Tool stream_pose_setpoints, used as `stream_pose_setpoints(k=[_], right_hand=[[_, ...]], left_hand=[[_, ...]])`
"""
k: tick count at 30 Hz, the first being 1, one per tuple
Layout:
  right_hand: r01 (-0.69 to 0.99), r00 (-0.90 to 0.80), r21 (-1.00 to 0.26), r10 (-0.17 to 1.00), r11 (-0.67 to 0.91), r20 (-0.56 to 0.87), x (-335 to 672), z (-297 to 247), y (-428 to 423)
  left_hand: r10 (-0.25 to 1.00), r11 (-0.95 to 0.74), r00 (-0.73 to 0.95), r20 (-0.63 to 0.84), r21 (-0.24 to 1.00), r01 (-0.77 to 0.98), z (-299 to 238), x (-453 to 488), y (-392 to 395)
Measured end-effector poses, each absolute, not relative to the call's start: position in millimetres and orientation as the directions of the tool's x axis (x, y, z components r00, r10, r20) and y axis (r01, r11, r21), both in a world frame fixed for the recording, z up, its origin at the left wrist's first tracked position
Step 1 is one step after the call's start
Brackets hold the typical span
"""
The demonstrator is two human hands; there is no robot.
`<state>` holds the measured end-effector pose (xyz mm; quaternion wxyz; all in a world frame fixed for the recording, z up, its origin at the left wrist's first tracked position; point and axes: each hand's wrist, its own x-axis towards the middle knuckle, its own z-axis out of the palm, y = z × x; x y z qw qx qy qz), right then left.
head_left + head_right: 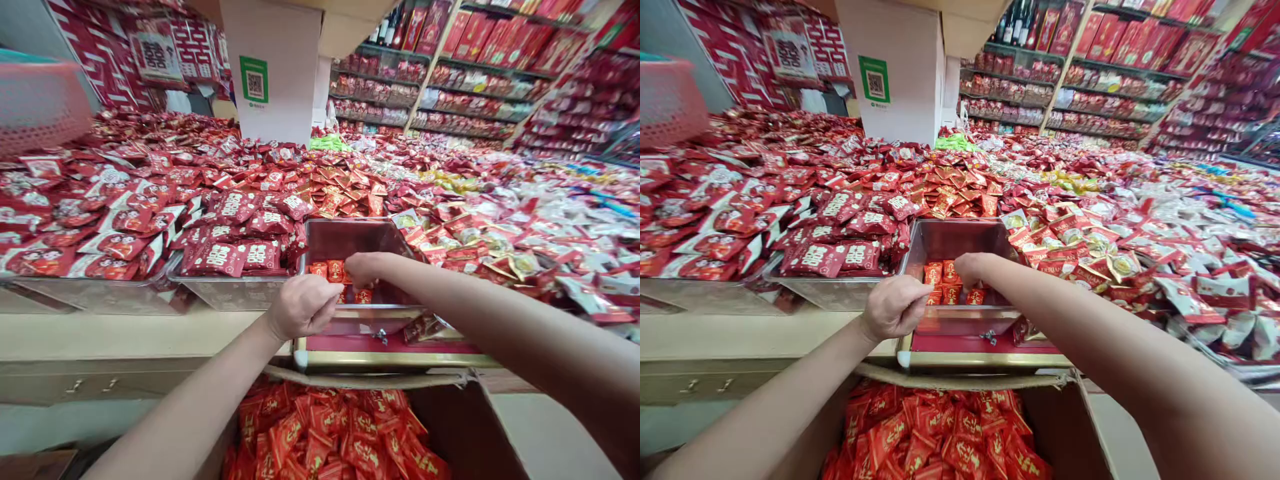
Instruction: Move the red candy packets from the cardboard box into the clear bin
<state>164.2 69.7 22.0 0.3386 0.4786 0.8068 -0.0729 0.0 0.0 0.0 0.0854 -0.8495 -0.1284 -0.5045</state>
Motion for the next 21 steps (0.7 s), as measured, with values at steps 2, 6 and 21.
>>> stream_pose_setpoints(k=[2, 6, 21], right_hand=[[0.825, -0.332, 0.230, 0.771, 0.517, -0.543, 166.0, 32.0, 77.7], [0.843, -0.337, 0.253, 0.831, 0.476, -0.442, 168.2, 39.9, 87.0], [0.871, -0.052, 0.398, 0.860, 0.287, -0.507, 172.8, 50.0, 75.0]], left_hand=[[0.136, -0.950, 0.462, 0.876, -0.018, 0.313, 0.8, 0.7, -0.6], [0.147, -0.944, 0.464, 0.873, -0.016, 0.329, 0.8, 0.7, -0.7], [0.145, -0.942, 0.453, 0.880, -0.018, 0.336, -2.0, 0.9, 0.3]])
